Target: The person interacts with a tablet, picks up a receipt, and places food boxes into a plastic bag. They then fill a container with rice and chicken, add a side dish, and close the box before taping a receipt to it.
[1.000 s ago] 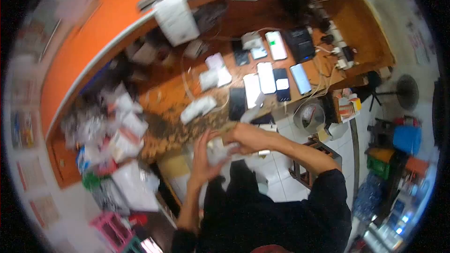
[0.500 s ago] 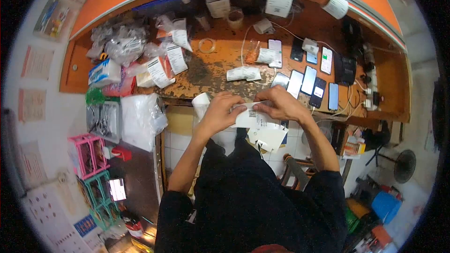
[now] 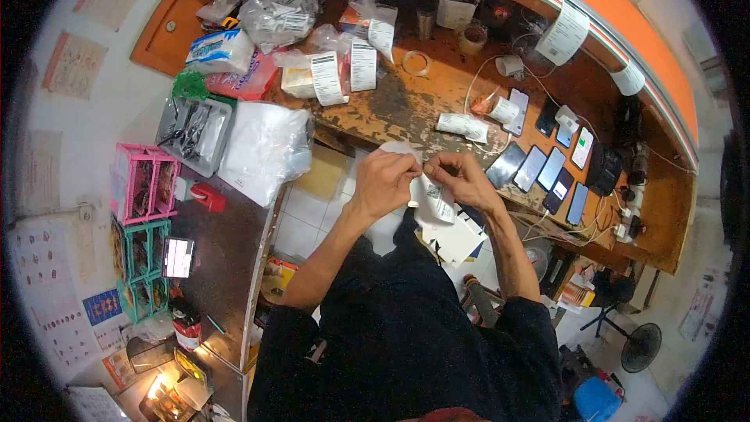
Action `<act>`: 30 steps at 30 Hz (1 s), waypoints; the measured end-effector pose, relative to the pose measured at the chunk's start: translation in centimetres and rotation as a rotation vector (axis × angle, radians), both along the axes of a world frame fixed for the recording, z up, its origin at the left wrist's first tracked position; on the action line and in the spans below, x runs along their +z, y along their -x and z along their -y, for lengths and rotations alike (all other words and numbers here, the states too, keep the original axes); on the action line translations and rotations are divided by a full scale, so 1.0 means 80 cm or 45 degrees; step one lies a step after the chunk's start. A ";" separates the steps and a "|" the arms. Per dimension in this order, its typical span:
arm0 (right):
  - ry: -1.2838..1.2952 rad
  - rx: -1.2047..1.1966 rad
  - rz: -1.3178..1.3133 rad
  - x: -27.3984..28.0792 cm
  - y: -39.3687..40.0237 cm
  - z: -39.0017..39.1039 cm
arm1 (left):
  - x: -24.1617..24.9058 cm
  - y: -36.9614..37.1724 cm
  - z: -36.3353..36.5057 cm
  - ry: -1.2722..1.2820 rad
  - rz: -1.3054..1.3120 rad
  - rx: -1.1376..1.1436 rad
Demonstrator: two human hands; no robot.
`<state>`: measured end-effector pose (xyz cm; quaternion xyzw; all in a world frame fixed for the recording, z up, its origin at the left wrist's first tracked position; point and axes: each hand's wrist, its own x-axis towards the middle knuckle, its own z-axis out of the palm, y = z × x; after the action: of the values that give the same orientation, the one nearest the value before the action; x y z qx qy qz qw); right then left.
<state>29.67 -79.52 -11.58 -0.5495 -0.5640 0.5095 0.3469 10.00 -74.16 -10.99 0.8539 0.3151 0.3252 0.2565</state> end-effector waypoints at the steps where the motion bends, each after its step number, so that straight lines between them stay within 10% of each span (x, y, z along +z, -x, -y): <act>1: 0.140 -0.049 -0.222 -0.012 0.012 -0.004 | 0.001 0.013 -0.001 -0.007 0.010 -0.003; 5: 0.258 0.160 -0.518 -0.038 0.046 -0.004 | -0.001 0.078 -0.009 -0.023 0.173 0.108; 11: 0.330 -0.152 -0.209 -0.028 0.115 0.007 | -0.028 0.241 -0.019 0.465 0.042 0.100; 14: 0.343 0.192 0.224 -0.083 0.144 0.004 | -0.060 0.301 0.008 0.395 0.100 0.124; 18: 0.352 -0.220 0.848 -0.125 0.069 -0.033 | -0.076 0.360 0.028 0.243 0.502 0.844; 19: 0.130 -0.384 0.615 -0.240 -0.024 -0.050 | -0.090 0.375 0.033 0.339 0.656 1.006; 21: -0.117 -0.365 0.518 -0.227 -0.103 -0.126 | -0.104 0.397 0.046 0.429 0.778 1.181; 25: -1.073 -0.172 2.248 -0.340 -0.299 -0.287 | -0.095 0.410 0.086 0.521 1.117 1.427; 26: -0.153 -0.765 2.091 -0.287 -0.188 -0.299 | -0.093 0.415 0.097 0.476 1.125 1.500; 28: -0.633 -0.582 1.938 -0.230 -0.009 -0.299 | -0.088 0.426 0.127 0.411 1.137 1.632; 30: -1.977 -0.266 3.429 -0.256 0.142 -0.306 | -0.077 0.438 0.165 0.396 1.330 1.703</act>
<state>18.29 -55.00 -32.02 -0.3125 -0.5243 -0.7726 -0.1750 -25.02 -87.34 -17.15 0.1850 0.6343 0.7122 0.2371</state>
